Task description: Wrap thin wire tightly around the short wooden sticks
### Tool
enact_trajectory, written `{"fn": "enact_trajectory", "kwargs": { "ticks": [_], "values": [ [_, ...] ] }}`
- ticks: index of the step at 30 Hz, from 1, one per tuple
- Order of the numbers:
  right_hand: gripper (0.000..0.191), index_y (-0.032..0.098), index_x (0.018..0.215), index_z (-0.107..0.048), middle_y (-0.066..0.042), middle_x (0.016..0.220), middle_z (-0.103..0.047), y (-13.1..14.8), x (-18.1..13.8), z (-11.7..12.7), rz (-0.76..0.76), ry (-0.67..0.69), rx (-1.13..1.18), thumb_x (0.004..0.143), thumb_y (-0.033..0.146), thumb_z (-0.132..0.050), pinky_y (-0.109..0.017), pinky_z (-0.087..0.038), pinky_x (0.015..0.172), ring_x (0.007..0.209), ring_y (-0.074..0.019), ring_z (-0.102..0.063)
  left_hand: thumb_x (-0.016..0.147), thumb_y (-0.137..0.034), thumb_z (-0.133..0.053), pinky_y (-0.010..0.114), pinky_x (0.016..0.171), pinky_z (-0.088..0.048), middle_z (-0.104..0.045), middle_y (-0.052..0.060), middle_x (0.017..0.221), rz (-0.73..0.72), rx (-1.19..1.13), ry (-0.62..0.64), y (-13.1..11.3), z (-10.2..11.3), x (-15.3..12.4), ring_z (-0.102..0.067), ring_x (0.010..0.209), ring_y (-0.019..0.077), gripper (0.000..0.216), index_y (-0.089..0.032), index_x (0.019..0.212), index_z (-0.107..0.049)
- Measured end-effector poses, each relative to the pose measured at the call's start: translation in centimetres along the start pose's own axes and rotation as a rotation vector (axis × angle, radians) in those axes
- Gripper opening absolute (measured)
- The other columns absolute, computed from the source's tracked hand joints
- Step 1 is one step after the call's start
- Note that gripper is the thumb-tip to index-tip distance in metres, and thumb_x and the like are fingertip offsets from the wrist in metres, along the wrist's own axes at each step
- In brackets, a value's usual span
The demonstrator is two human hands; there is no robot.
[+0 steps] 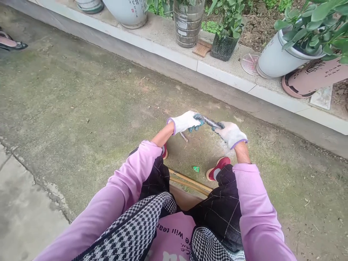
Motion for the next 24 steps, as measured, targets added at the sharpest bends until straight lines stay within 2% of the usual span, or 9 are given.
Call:
{"fn": "enact_trajectory", "kwargs": {
  "ticks": [2,5,8,12,14,16,19,21,24],
  "values": [
    [0.037,0.023,0.095,-0.078,-0.001,0.066,-0.065,0.2,-0.1,0.4,-0.056,-0.067,0.145,0.092,0.059,-0.085,-0.03,-0.049,0.047,0.053,-0.0175,-0.057,0.1,-0.011,-0.073,0.02,0.05,-0.043,-0.069,-0.003,0.065,-0.011,-0.068,-0.006,-0.4,-0.5,0.0,-0.054,0.051,0.0093,0.012,-0.018,0.091,-0.074],
    [0.049,0.023,0.093,-0.072,0.0,0.07,-0.065,1.2,-0.9,-0.1,-0.072,-0.073,0.551,0.078,0.063,-0.096,-0.028,-0.046,0.04,0.05,-0.0133,-0.05,0.101,-0.012,-0.076,0.018,0.051,-0.044,-0.071,-0.002,0.066,-0.002,-0.146,0.018,-1.3,-0.8,-0.3,-0.055,0.051,0.0076,0.008,-0.016,0.094,-0.076],
    [0.063,0.025,0.092,-0.068,0.005,0.065,-0.058,2.5,-2.0,-1.2,-0.023,0.063,0.825,0.069,0.071,-0.104,-0.027,-0.037,0.037,0.046,-0.0112,-0.044,0.099,-0.012,-0.078,0.018,0.051,-0.045,-0.072,-0.002,0.065,-0.007,-0.198,0.0,-2.2,-0.3,-0.9,-0.057,0.051,0.008,0.004,-0.014,0.1,-0.08],
    [0.074,0.028,0.09,-0.064,0.009,0.059,-0.047,3.8,-3.4,-2.7,0.031,0.29,0.95,0.074,0.091,-0.097,-0.027,-0.031,0.036,0.042,-0.0098,-0.032,0.09,-0.01,-0.083,0.018,0.053,-0.048,-0.074,-0.004,0.068,-0.054,-0.287,0.07,-3.1,0.5,-1.8,-0.06,0.052,0.0087,0.038,-0.014,0.128,-0.084],
    [0.076,0.028,0.092,-0.064,0.008,0.059,-0.048,4.2,-3.6,-3.3,0.055,0.329,0.938,0.078,0.099,-0.089,-0.029,-0.033,0.036,0.041,-0.0107,-0.031,0.087,-0.012,-0.086,0.019,0.054,-0.049,-0.076,-0.005,0.07,-0.078,-0.319,0.112,-3.3,0.7,-2.2,-0.06,0.051,0.0083,0.049,-0.014,0.135,-0.083],
    [0.077,0.028,0.095,-0.065,0.004,0.063,-0.057,4.6,-3.4,-3.5,0.077,0.281,0.864,0.081,0.102,-0.083,-0.031,-0.04,0.039,0.043,-0.013,-0.04,0.086,-0.012,-0.087,0.019,0.055,-0.05,-0.075,-0.005,0.07,-0.085,-0.32,0.079,-3.3,0.8,-2.2,-0.061,0.052,0.0083,0.042,-0.013,0.128,-0.083],
    [0.071,0.027,0.095,-0.066,0.0,0.075,-0.068,4.7,-2.4,-3.4,0.067,0.077,0.692,0.073,0.089,-0.093,-0.032,-0.053,0.049,0.055,-0.016,-0.057,0.089,-0.008,-0.086,0.019,0.053,-0.046,-0.07,-0.005,0.065,-0.076,-0.259,-0.04,-3.0,0.4,-1.5,-0.058,0.054,0.0079,0.013,-0.014,0.098,-0.078],
    [0.065,0.026,0.099,-0.069,0.001,0.077,-0.069,4.6,-1.9,-3.1,0.037,-0.058,0.622,0.067,0.075,-0.098,-0.031,-0.056,0.054,0.062,-0.0173,-0.062,0.09,-0.005,-0.084,0.018,0.052,-0.044,-0.068,-0.005,0.064,-0.062,-0.216,-0.08,-2.8,-0.2,-1.0,-0.056,0.055,0.0072,0.016,-0.015,0.085,-0.072],
    [0.059,0.026,0.104,-0.071,0.002,0.077,-0.067,4.3,-1.7,-2.7,0.013,-0.142,0.602,0.067,0.066,-0.094,-0.03,-0.054,0.053,0.065,-0.0183,-0.063,0.092,-0.001,-0.083,0.018,0.053,-0.046,-0.068,-0.005,0.066,-0.048,-0.225,-0.076,-2.9,-0.6,-0.8,-0.058,0.056,0.0069,0.019,-0.014,0.085,-0.072]
  ]
}}
Point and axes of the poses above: each hand's wrist, its own x-axis towards the middle knuckle, its own z-axis out of the back of the hand, y = z × x, the point moved 4 cm from there along x, towards the middle knuckle
